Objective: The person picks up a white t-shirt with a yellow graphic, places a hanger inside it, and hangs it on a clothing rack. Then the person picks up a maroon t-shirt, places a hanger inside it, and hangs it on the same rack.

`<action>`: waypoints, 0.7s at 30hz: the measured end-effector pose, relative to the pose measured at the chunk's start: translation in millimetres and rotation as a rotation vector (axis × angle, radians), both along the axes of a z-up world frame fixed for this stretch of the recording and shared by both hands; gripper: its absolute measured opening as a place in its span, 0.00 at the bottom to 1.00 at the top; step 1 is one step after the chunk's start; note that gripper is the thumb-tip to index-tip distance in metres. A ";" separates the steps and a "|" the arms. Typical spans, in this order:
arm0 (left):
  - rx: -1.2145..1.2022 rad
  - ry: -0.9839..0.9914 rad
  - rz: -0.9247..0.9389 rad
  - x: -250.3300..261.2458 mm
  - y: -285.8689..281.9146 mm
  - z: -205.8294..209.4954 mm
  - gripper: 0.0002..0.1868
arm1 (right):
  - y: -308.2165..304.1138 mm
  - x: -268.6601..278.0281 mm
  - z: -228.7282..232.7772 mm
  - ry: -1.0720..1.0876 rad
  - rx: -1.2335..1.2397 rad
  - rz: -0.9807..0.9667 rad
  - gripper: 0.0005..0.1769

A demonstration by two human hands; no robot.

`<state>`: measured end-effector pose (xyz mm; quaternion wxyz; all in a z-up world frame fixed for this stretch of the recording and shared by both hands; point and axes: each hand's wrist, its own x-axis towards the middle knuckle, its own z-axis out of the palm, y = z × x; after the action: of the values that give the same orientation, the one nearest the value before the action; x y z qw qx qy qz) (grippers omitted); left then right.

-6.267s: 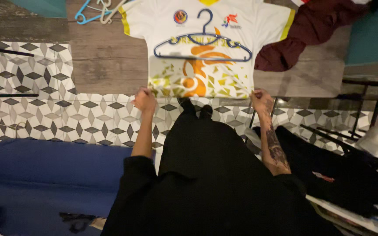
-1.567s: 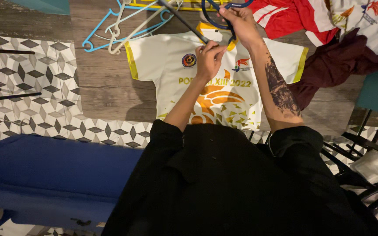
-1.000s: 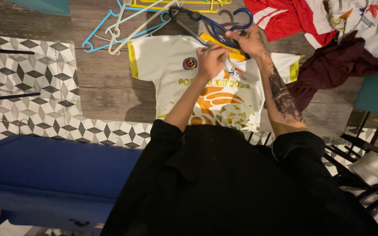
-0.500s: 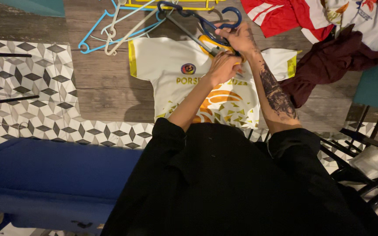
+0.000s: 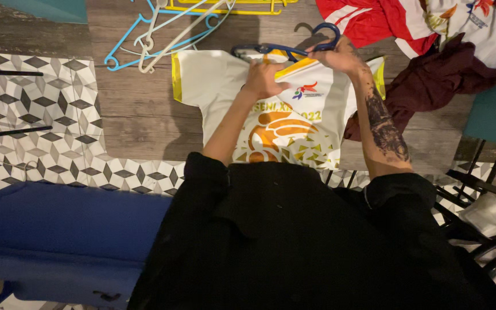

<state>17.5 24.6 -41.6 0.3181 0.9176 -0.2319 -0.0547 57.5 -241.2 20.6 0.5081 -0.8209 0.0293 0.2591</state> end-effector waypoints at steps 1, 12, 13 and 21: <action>0.088 0.048 -0.034 3.6 7.0 -4.7 0.26 | -4.8 -0.7 2.4 -0.011 -0.050 0.000 0.11; 0.384 -0.086 -0.093 14.7 49.4 -17.9 0.17 | -45.2 -7.0 -21.0 -0.036 -0.120 -0.108 0.12; 0.410 -0.143 -0.095 15.8 51.9 -13.0 0.15 | -49.3 -5.8 -24.8 -0.051 -0.044 -0.117 0.11; 0.347 0.023 0.000 23.2 77.6 -2.2 0.17 | -68.4 -5.0 -21.5 -0.063 -0.029 -0.015 0.06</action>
<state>40.7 102.2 -43.8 0.1575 0.9581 -0.2155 -0.1044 52.5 -309.7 -0.9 0.4987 -0.8357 0.0233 0.2290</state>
